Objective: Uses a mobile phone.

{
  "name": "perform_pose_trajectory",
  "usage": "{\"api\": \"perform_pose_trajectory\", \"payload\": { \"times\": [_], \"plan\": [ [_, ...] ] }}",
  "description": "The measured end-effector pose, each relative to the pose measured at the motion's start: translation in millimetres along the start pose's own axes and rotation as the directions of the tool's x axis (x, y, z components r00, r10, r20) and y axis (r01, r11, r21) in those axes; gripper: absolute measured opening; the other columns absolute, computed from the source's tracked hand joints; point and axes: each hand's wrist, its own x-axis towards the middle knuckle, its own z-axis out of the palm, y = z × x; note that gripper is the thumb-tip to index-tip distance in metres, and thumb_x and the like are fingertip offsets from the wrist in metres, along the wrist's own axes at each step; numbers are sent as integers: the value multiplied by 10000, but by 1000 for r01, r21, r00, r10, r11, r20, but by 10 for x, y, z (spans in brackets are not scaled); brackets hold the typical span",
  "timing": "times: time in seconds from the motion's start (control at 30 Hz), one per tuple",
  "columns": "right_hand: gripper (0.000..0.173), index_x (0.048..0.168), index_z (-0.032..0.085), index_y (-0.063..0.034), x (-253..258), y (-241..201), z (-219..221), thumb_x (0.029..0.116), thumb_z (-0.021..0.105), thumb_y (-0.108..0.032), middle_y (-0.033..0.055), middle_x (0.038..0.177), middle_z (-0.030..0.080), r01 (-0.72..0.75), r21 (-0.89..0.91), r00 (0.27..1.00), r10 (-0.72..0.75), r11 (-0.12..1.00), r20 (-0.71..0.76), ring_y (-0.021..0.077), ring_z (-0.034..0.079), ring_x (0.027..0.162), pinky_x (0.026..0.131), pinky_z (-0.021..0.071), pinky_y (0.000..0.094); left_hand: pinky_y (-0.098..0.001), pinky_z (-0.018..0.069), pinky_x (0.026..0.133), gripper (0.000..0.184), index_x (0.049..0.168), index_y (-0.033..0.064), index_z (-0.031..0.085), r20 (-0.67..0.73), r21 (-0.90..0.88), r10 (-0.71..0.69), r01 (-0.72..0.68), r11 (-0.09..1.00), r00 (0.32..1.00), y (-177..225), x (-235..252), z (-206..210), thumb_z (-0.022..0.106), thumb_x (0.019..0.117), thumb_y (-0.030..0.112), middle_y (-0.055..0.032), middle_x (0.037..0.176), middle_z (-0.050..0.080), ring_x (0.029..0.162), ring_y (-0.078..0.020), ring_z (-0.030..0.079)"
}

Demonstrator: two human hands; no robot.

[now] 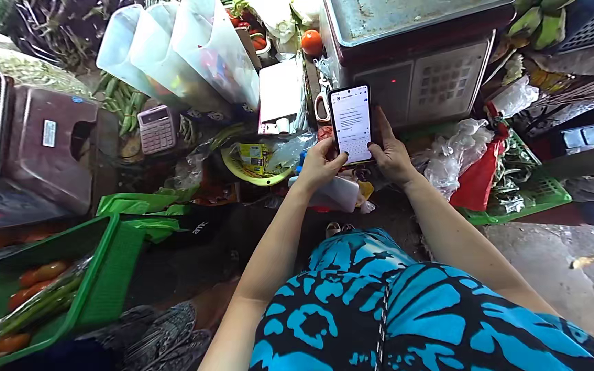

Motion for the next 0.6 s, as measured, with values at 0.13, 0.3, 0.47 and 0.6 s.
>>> {"api": "perform_pose_trajectory", "payload": {
  "times": [0.13,0.3,0.47,0.6],
  "plan": [
    [749,1665,120,-275,5,1,5,1024,506,-244,129,1075,728,-7,3,1000,7,1000,2,227,718,913,810,566,481,-281,534,692,266,1163,21,682,-4,-4,19,-19,1000,1000,-22,2,8,648,935,153,-38,865,671,717,-74,610],
    [790,1664,119,-257,4,2,23,1023,579,-299,130,1065,734,4,-4,1000,-4,1000,-11,239,726,915,832,574,499,-305,530,705,282,1171,25,679,-5,26,2,-2,1000,1000,8,-16,5,649,923,156,-46,874,665,737,-94,610],
    [982,1662,80,-236,1,28,2,903,700,-283,112,1085,738,41,-2,999,-41,999,27,229,732,954,838,589,497,-292,530,701,281,1165,22,677,-4,20,15,-15,1000,1000,11,-18,2,647,916,149,-45,875,666,736,-87,612],
    [1045,1662,66,-239,1,14,-8,863,739,-271,112,1095,733,33,-21,998,-32,999,46,234,729,964,845,585,504,-286,521,684,268,1145,22,676,-11,25,5,-5,1000,1000,23,-21,6,655,909,147,-41,859,654,718,-85,600]
  ]
}}
